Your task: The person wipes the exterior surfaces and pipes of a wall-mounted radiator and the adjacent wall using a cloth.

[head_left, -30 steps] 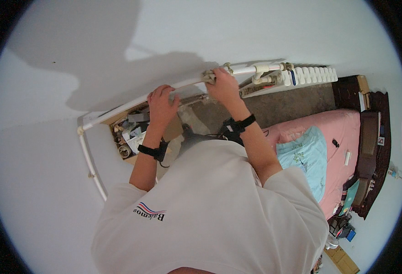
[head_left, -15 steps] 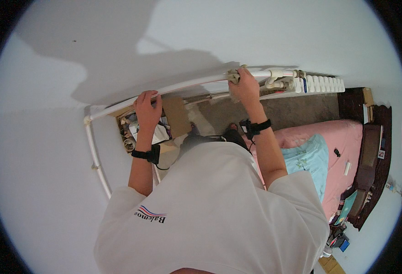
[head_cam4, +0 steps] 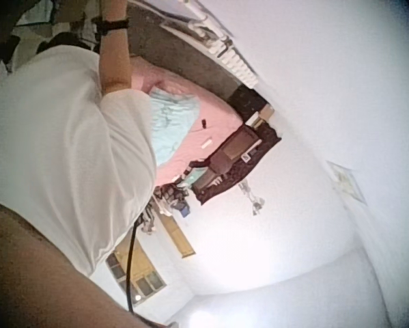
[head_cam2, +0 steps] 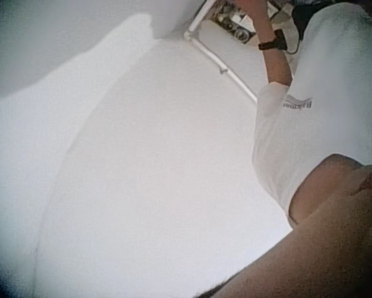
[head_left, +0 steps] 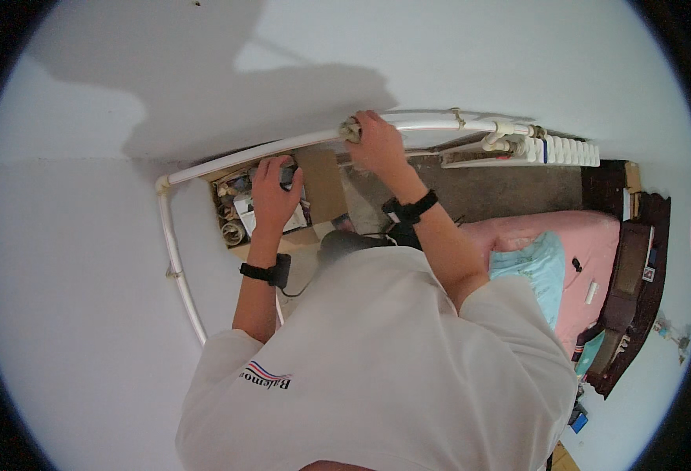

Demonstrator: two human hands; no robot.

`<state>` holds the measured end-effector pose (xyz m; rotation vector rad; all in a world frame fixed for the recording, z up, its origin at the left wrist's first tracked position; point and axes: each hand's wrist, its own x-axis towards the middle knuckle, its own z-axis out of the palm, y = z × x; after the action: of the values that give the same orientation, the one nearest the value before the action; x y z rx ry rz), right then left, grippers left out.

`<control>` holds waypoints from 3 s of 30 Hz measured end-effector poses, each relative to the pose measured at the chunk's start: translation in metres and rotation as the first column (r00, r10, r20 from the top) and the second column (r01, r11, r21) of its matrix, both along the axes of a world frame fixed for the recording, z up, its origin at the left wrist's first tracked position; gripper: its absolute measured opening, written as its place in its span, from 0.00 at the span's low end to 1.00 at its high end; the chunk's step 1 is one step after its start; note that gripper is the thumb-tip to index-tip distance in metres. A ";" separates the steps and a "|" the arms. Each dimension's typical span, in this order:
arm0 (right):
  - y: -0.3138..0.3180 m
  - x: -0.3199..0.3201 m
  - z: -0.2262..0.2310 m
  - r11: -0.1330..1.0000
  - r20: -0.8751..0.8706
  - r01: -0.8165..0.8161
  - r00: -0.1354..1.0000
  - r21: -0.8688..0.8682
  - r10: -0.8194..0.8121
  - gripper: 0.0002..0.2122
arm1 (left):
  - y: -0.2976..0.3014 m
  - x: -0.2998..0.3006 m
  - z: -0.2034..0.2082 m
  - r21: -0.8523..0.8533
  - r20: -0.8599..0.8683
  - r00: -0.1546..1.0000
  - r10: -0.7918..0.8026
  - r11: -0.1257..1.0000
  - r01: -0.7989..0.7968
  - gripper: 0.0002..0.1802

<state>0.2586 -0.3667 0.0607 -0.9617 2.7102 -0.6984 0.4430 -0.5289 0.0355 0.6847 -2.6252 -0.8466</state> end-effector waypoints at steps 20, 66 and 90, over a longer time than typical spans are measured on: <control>0.061 -0.029 -0.006 0.979 0.166 0.091 0.984 -0.181 -0.061 0.27 | 0.024 -0.025 -0.012 -0.003 0.000 1.000 0.028 1.000 -0.028 0.29; -0.034 0.030 0.006 0.998 0.078 0.055 0.995 0.000 -0.055 0.19 | -0.035 -0.023 -0.025 -0.043 0.109 0.923 -0.368 0.926 0.374 0.39; -0.019 0.059 -0.048 0.951 0.000 -0.121 0.992 -0.285 0.126 0.23 | -0.026 -0.005 -0.042 -0.029 0.052 0.968 -0.247 0.968 0.249 0.38</control>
<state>0.3181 -0.3859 0.0124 -1.1685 2.5500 -1.0876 0.4384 -0.5546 -0.0069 0.3758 -2.8021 -0.8575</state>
